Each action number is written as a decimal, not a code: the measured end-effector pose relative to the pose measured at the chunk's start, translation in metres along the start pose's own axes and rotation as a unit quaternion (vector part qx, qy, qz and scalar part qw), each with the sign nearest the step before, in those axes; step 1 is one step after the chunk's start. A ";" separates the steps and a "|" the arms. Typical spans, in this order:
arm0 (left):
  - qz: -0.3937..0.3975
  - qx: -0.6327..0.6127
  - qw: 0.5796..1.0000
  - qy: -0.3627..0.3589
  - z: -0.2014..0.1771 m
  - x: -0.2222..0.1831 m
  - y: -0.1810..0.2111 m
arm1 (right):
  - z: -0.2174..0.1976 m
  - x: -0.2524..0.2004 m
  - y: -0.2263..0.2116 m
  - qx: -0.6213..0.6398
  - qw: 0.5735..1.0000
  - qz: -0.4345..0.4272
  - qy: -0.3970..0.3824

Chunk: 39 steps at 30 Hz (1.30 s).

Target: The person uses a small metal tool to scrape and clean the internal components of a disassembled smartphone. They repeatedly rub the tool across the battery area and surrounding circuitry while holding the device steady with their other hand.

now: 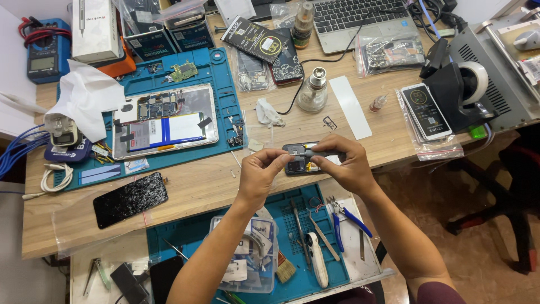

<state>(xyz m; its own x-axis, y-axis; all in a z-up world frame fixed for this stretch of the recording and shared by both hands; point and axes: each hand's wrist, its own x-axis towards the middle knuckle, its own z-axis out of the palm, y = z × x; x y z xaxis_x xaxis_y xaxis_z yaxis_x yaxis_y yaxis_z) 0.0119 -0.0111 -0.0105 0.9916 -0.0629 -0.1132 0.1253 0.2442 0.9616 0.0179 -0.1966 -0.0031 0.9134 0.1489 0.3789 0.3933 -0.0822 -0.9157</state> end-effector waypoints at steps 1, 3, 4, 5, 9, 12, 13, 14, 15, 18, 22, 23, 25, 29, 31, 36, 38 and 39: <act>0.000 0.000 1.000 -0.001 0.000 0.000 0.000 | 0.000 0.002 -0.004 0.000 1.000 0.000 0.000; -0.004 0.009 1.000 -0.003 -0.001 0.000 0.000 | 0.001 0.005 -0.012 -0.021 0.999 -0.033 -0.018; -0.004 0.009 1.000 -0.003 0.000 0.000 0.000 | 0.000 0.004 -0.007 -0.021 0.999 -0.032 -0.018; -0.002 0.007 1.000 -0.003 0.000 0.000 0.000 | -0.001 0.002 -0.003 -0.013 1.000 -0.017 -0.012; -0.015 -0.027 0.999 -0.031 -0.003 0.002 -0.006 | -0.002 0.002 0.001 0.003 1.000 0.024 -0.009; -0.061 -0.111 0.988 -0.084 -0.011 0.005 -0.019 | -0.005 0.005 0.005 0.012 1.000 0.028 -0.006; -0.061 -0.111 0.988 -0.083 -0.014 0.002 -0.018 | -0.008 0.008 0.004 0.012 1.000 0.028 -0.006; -0.015 0.009 0.997 -0.079 -0.016 0.000 -0.016 | -0.012 0.012 0.002 -0.022 1.000 0.018 -0.012; 0.031 0.129 0.988 -0.073 -0.019 -0.002 -0.014 | -0.015 0.016 0.001 -0.056 0.998 0.008 -0.017; 0.275 0.463 0.832 -0.131 -0.026 -0.003 -0.022 | -0.012 0.035 -0.015 -0.207 0.972 -0.061 -0.096; 0.286 0.595 0.736 -0.149 -0.018 -0.014 -0.014 | -0.005 0.052 -0.016 -0.376 0.904 -0.082 -0.186; 0.273 0.603 0.733 -0.156 -0.018 -0.014 -0.016 | -0.002 0.054 -0.016 -0.409 0.884 -0.081 -0.209; 0.260 0.610 0.731 -0.163 -0.016 -0.014 -0.015 | 0.003 0.059 -0.016 -0.442 0.863 -0.079 -0.233; 0.220 0.620 0.732 -0.176 -0.013 -0.015 -0.005 | 0.007 0.065 -0.015 -0.500 0.819 -0.070 -0.274; 0.218 0.621 0.732 -0.176 -0.013 -0.014 -0.004 | 0.007 0.067 -0.011 -0.506 0.812 -0.063 -0.283; 0.211 0.622 0.731 -0.183 -0.014 -0.012 -0.007 | 0.006 0.068 -0.004 -0.515 0.807 -0.054 -0.283; 0.211 0.624 0.731 -0.181 -0.013 -0.012 -0.007 | 0.006 0.069 -0.002 -0.516 0.806 -0.054 -0.287; 0.210 0.625 0.729 -0.180 -0.013 -0.012 -0.006 | 0.006 0.069 -0.002 -0.516 0.805 -0.053 -0.289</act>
<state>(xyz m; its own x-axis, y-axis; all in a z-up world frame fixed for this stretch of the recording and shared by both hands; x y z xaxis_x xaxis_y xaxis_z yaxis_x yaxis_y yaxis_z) -0.0003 0.0010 -0.0183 0.8322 -0.5426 0.1142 -0.5394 -0.7445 0.3934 0.0800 -0.1799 0.0239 0.7850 0.6176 0.0488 0.6158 -0.7692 -0.1704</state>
